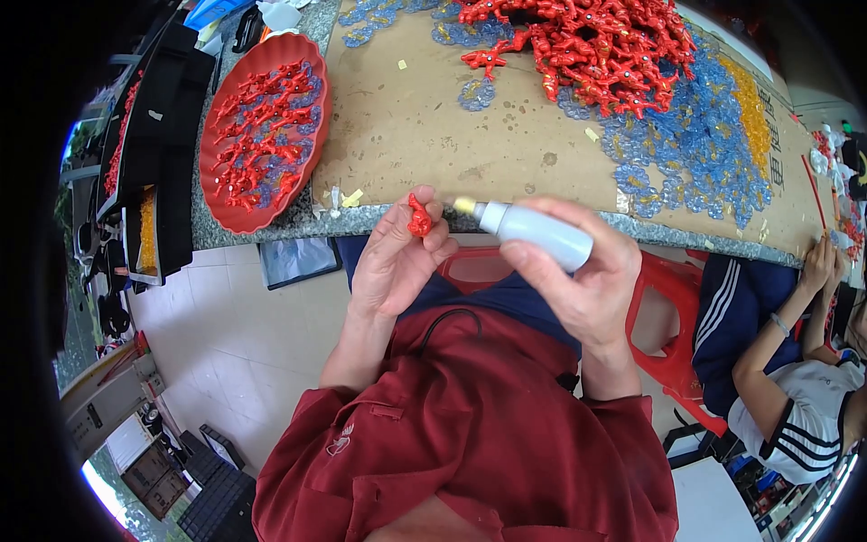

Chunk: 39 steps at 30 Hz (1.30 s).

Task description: The person assembles toy figurines by applying glue from a bottle onto plastic figures, attaching them to plastic bases by hand, and placing the assembled figures into a tray.

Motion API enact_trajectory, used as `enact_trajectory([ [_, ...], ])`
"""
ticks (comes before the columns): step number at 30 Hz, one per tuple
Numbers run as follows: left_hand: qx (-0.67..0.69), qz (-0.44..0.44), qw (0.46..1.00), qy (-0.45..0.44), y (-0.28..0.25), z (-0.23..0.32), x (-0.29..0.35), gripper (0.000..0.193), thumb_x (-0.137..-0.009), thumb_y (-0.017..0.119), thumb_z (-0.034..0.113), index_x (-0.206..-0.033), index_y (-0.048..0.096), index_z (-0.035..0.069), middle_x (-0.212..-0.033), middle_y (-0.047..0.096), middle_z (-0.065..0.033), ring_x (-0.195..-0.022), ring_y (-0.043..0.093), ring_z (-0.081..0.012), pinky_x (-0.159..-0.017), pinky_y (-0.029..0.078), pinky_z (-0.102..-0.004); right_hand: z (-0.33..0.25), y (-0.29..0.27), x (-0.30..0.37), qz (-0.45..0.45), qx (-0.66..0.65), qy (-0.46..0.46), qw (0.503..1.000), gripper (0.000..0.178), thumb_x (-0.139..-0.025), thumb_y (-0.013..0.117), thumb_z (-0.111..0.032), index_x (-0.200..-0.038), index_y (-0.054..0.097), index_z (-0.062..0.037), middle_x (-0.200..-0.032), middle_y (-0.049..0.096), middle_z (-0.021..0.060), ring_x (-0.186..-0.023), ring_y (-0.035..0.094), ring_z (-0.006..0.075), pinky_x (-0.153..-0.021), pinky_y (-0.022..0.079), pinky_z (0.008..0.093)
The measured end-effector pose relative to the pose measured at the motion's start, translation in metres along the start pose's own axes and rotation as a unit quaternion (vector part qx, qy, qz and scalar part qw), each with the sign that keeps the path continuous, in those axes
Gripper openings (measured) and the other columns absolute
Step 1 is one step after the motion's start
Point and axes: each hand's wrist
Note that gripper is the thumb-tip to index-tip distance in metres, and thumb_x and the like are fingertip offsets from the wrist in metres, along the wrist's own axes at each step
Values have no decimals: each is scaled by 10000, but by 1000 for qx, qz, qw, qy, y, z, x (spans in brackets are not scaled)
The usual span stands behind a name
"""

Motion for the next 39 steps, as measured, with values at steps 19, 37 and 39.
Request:
enact_trajectory([
  [19,-23,59,998,26,-13,11,28,229,-887,518,114,-1092,540,14,-925,587,-92,-779,580,-200,-723,486,-322,45,60,-65,-72,92,-25,993,244,-739,640,-53,-975,589,-14,-879,632,82,-866,594,183,-782,457,314],
  [37,-16,-63,998,-22,19,-6,3,247,-919,469,149,-1122,514,17,-887,552,-97,-749,534,-158,-664,456,-256,28,18,-23,-144,-2,30,989,245,-782,586,13,-1027,590,1,-953,607,77,-710,566,79,-611,477,211],
  [39,-5,-48,998,-38,18,-9,1,251,-918,471,152,-1124,511,15,-895,548,-97,-753,530,-157,-664,452,-256,21,4,-19,-177,-72,95,977,271,-777,588,25,-1047,589,4,-948,600,75,-716,564,77,-622,479,204],
])
Point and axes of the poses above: each hand's wrist, its own x-axis away from the middle knuckle, its own y-axis out of the palm, z = x × y
